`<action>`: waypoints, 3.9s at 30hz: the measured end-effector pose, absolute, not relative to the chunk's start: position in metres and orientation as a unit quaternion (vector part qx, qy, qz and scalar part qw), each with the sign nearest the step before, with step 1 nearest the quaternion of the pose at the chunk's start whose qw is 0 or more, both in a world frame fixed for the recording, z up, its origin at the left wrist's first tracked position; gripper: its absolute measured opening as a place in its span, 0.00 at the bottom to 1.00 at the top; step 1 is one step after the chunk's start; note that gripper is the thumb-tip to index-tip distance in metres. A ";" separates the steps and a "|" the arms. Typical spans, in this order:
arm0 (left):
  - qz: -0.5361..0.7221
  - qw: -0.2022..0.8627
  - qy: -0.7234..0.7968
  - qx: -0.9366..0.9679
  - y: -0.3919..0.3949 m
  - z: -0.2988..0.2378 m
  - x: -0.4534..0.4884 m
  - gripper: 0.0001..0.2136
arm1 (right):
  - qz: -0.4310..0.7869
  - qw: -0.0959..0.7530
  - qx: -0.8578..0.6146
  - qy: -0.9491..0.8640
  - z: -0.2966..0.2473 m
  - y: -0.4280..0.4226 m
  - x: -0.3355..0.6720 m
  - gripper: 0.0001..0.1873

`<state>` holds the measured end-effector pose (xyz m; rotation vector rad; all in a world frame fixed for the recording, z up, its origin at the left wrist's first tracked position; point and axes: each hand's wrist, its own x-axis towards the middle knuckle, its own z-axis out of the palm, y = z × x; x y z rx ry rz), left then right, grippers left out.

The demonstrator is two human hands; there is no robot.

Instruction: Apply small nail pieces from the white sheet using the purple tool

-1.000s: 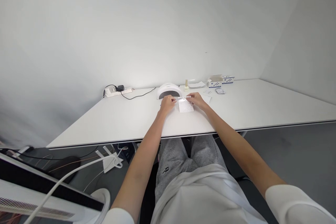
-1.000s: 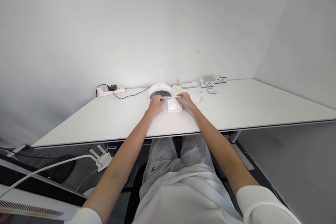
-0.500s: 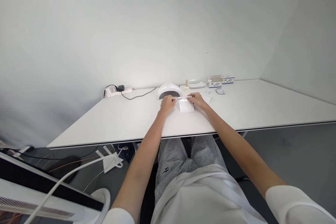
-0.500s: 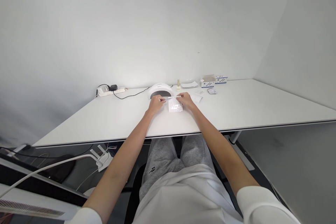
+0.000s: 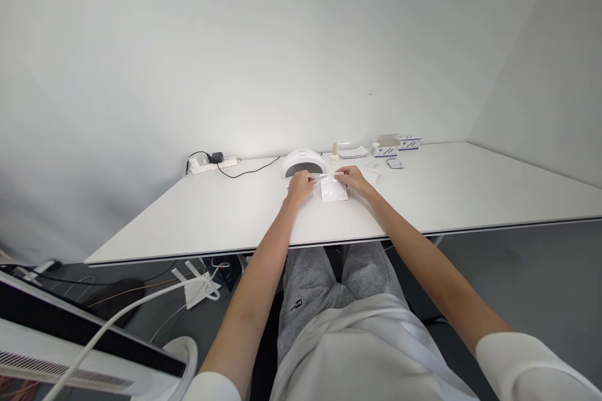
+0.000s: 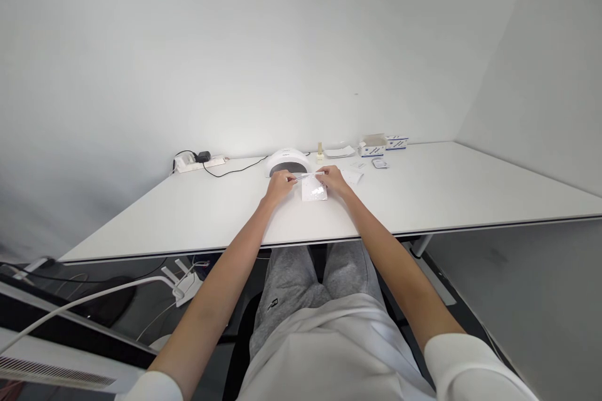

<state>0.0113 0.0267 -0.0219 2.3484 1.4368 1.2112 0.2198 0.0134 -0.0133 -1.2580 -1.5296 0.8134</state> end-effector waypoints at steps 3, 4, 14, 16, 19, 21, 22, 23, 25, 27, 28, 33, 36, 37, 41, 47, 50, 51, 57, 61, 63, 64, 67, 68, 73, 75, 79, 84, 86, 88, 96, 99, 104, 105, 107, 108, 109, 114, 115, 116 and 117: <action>0.401 0.067 0.479 0.778 0.027 -0.022 0.012 0.07 | 0.335 0.480 -0.516 -0.625 -0.013 0.013 0.220 0.08; 0.400 0.067 0.480 0.778 0.027 -0.022 0.012 0.07 | 0.336 0.480 -0.514 -0.626 -0.014 0.014 0.220 0.08; 0.400 0.070 0.482 0.776 0.024 -0.020 0.012 0.06 | 0.335 0.475 -0.517 -0.629 -0.014 0.015 0.221 0.08; 0.400 0.070 0.483 0.775 0.024 -0.020 0.012 0.06 | 0.332 0.472 -0.521 -0.629 -0.015 0.015 0.221 0.09; 0.396 0.069 0.487 0.775 0.024 -0.019 0.012 0.06 | 0.326 0.470 -0.523 -0.631 -0.016 0.016 0.221 0.10; 0.392 0.069 0.492 0.774 0.023 -0.019 0.012 0.06 | 0.323 0.470 -0.523 -0.633 -0.016 0.016 0.222 0.10; 0.391 0.069 0.494 0.774 0.023 -0.019 0.012 0.06 | 0.322 0.469 -0.523 -0.634 -0.016 0.016 0.222 0.10; 0.391 0.068 0.495 0.773 0.023 -0.018 0.012 0.06 | 0.321 0.469 -0.523 -0.635 -0.016 0.016 0.222 0.10; 0.390 0.067 0.496 0.773 0.023 -0.018 0.012 0.06 | 0.321 0.469 -0.524 -0.634 -0.016 0.016 0.222 0.10; 0.388 0.066 0.496 0.774 0.023 -0.018 0.012 0.07 | 0.324 0.471 -0.524 -0.631 -0.015 0.016 0.221 0.10; 0.387 0.065 0.495 0.775 0.023 -0.018 0.012 0.07 | 0.327 0.472 -0.524 -0.630 -0.015 0.016 0.221 0.09; 0.386 0.067 0.498 0.774 0.021 -0.017 0.013 0.07 | 0.328 0.472 -0.524 -0.628 -0.015 0.016 0.221 0.09; 0.386 0.069 0.498 0.773 0.021 -0.016 0.013 0.06 | 0.327 0.468 -0.527 -0.629 -0.015 0.016 0.221 0.10; 0.386 0.069 0.498 0.773 0.021 -0.017 0.013 0.06 | 0.327 0.468 -0.527 -0.630 -0.015 0.015 0.221 0.10; 0.390 0.071 0.496 0.773 0.023 -0.018 0.013 0.07 | 0.327 0.470 -0.528 -0.627 -0.015 0.015 0.221 0.10; 0.396 0.077 0.493 0.771 0.022 -0.017 0.013 0.07 | 0.331 0.474 -0.530 -0.621 -0.015 0.015 0.221 0.09; 0.400 0.081 0.493 0.768 0.022 -0.016 0.013 0.07 | 0.330 0.472 -0.528 -0.624 -0.015 0.015 0.222 0.09; 0.403 0.084 0.491 0.767 0.022 -0.017 0.013 0.06 | 0.327 0.472 -0.528 -0.626 -0.015 0.015 0.222 0.09; 0.413 0.096 0.468 0.776 0.024 -0.020 0.012 0.10 | 0.320 0.468 -0.531 -0.630 -0.017 0.017 0.222 0.10; 0.406 0.113 0.456 0.784 0.024 -0.022 0.011 0.14 | 0.316 0.466 -0.529 -0.635 -0.019 0.019 0.223 0.10; 0.399 0.138 0.450 0.787 0.023 -0.022 0.012 0.15 | 0.315 0.464 -0.528 -0.638 -0.020 0.020 0.223 0.10; 0.397 0.148 0.448 0.787 0.023 -0.022 0.012 0.15 | 0.315 0.463 -0.527 -0.638 -0.020 0.020 0.223 0.11; 0.394 0.157 0.448 0.787 0.022 -0.021 0.013 0.14 | 0.323 0.457 -0.524 -0.642 -0.020 0.020 0.224 0.12; 0.392 0.155 0.450 0.787 0.023 -0.022 0.013 0.13 | 0.325 0.455 -0.524 -0.643 -0.020 0.020 0.224 0.12; 0.389 0.143 0.476 0.776 0.025 -0.023 0.012 0.11 | 0.319 0.456 -0.522 -0.646 -0.019 0.020 0.223 0.12; 0.386 0.138 0.486 0.772 0.025 -0.023 0.012 0.11 | 0.318 0.457 -0.520 -0.648 -0.020 0.020 0.223 0.12; 0.381 0.128 0.498 0.768 0.024 -0.022 0.012 0.11 | 0.319 0.457 -0.524 -0.644 -0.021 0.022 0.224 0.13; 0.388 0.139 0.487 0.770 0.023 -0.021 0.012 0.11 | 0.318 0.454 -0.522 -0.648 -0.022 0.023 0.225 0.13; 0.391 0.144 0.477 0.774 0.024 -0.022 0.012 0.11 | 0.321 0.455 -0.520 -0.647 -0.022 0.022 0.225 0.13; 0.387 0.143 0.472 0.779 0.024 -0.022 0.012 0.11 | 0.321 0.457 -0.521 -0.645 -0.021 0.021 0.225 0.13; 0.376 0.130 0.487 0.777 0.023 -0.021 0.012 0.11 | 0.312 0.455 -0.527 -0.647 -0.021 0.020 0.224 0.13; 0.373 0.125 0.500 0.772 0.021 -0.019 0.013 0.11 | 0.309 0.456 -0.530 -0.645 -0.020 0.020 0.224 0.13; 0.374 0.123 0.506 0.767 0.019 -0.018 0.013 0.11 | 0.301 0.455 -0.532 -0.648 -0.021 0.021 0.225 0.13; 0.375 0.123 0.506 0.767 0.019 -0.018 0.013 0.11 | 0.295 0.454 -0.534 -0.649 -0.021 0.022 0.225 0.13; 0.376 0.119 0.508 0.766 0.019 -0.018 0.012 0.11 | 0.281 0.448 -0.539 -0.656 -0.023 0.023 0.226 0.12; 0.376 0.117 0.510 0.765 0.019 -0.019 0.012 0.11 | 0.275 0.442 -0.541 -0.660 -0.024 0.024 0.226 0.12; 0.374 0.115 0.512 0.764 0.019 -0.019 0.012 0.11 | 0.268 0.434 -0.544 -0.666 -0.025 0.025 0.226 0.11; 0.369 0.115 0.523 0.759 0.021 -0.020 0.012 0.11 | 0.214 0.388 -0.559 -0.700 -0.028 0.027 0.225 0.12; 0.369 0.117 0.524 0.759 0.021 -0.020 0.012 0.10 | 0.209 0.383 -0.558 -0.706 -0.029 0.027 0.225 0.12; 0.369 0.119 0.523 0.759 0.022 -0.020 0.012 0.10 | 0.207 0.378 -0.555 -0.711 -0.029 0.027 0.225 0.13; 0.370 0.120 0.520 0.760 0.023 -0.021 0.012 0.10 | 0.208 0.374 -0.552 -0.716 -0.030 0.027 0.225 0.14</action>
